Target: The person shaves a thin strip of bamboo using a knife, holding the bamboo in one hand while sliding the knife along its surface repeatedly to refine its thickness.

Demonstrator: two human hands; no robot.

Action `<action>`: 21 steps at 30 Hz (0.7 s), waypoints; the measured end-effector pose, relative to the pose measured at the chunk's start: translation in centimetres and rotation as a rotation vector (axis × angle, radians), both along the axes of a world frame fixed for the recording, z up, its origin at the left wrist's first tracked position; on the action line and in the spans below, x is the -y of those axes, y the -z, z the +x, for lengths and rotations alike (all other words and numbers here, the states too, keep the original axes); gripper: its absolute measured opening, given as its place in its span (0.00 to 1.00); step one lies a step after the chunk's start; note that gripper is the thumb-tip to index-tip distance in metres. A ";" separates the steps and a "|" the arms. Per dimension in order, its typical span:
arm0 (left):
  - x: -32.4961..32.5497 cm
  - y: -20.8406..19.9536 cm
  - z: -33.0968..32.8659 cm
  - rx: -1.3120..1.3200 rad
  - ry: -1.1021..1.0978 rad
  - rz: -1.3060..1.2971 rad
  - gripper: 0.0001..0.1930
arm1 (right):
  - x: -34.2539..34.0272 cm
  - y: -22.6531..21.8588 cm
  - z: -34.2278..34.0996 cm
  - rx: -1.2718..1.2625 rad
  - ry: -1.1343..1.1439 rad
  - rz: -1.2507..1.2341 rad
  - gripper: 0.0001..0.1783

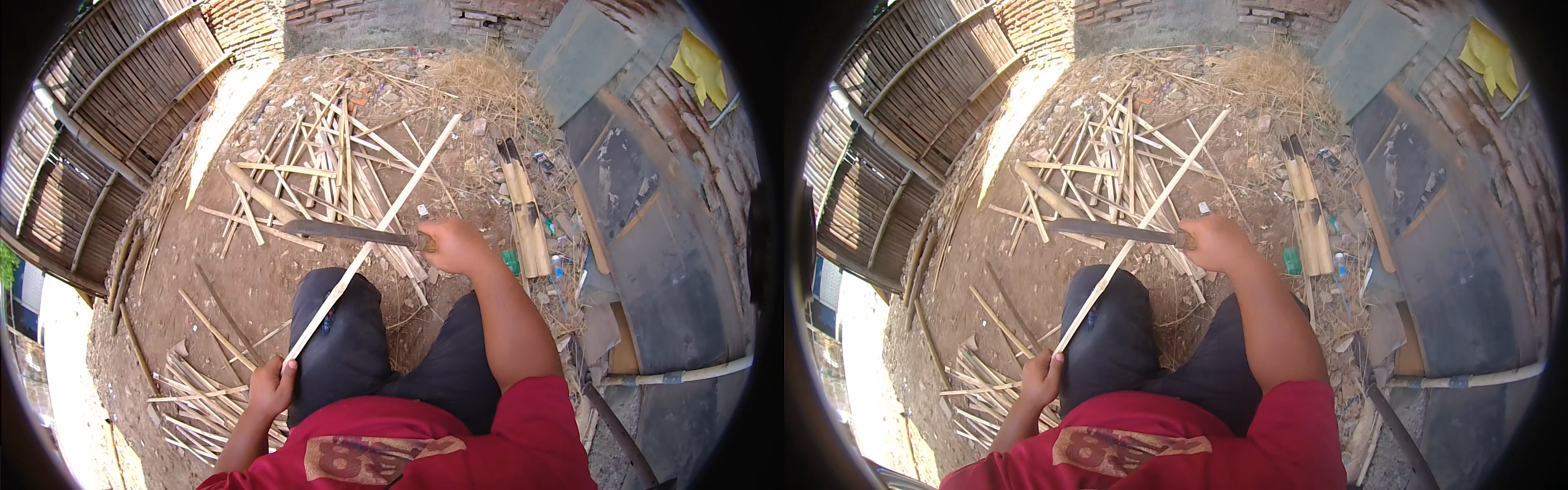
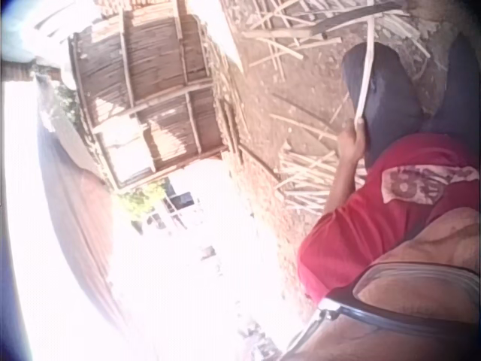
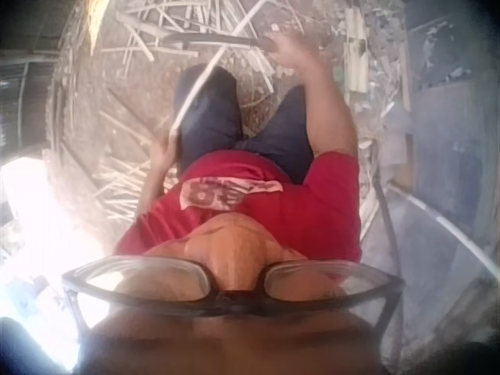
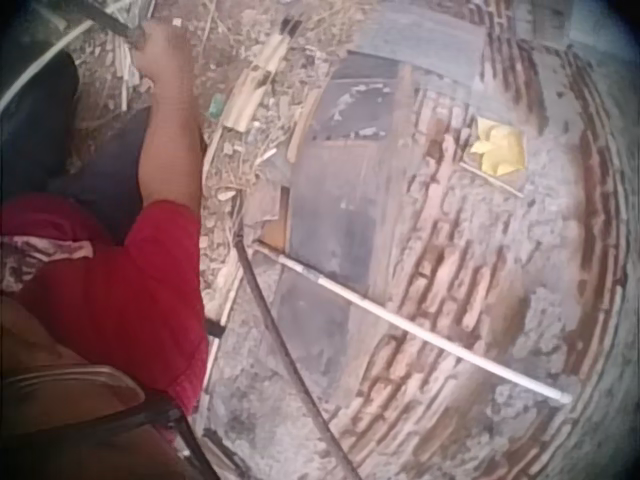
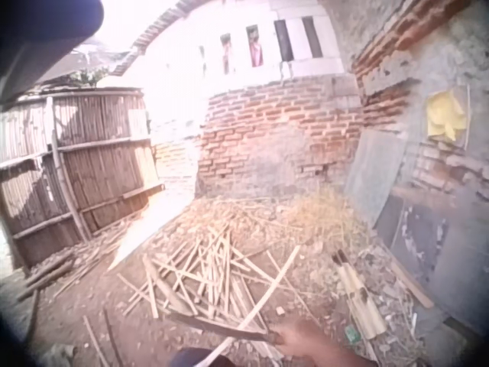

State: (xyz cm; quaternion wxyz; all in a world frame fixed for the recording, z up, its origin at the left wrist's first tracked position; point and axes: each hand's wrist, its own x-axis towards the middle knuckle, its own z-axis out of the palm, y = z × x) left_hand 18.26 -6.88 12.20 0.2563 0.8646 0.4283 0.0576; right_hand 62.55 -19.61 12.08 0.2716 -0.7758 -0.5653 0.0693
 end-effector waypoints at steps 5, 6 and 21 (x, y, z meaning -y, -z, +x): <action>0.6 0.0 0.3 0.000 0.037 0.062 0.25 | 1.5 -2.2 -1.8 -0.020 -0.081 -0.061 0.24; 0.3 0.9 0.2 -0.002 0.040 0.078 0.25 | 2.2 -1.9 -1.0 -0.086 0.039 -0.066 0.26; -1.1 0.3 -0.7 -0.003 0.019 0.167 0.24 | -0.1 -3.0 -3.4 -0.062 -0.072 -0.196 0.22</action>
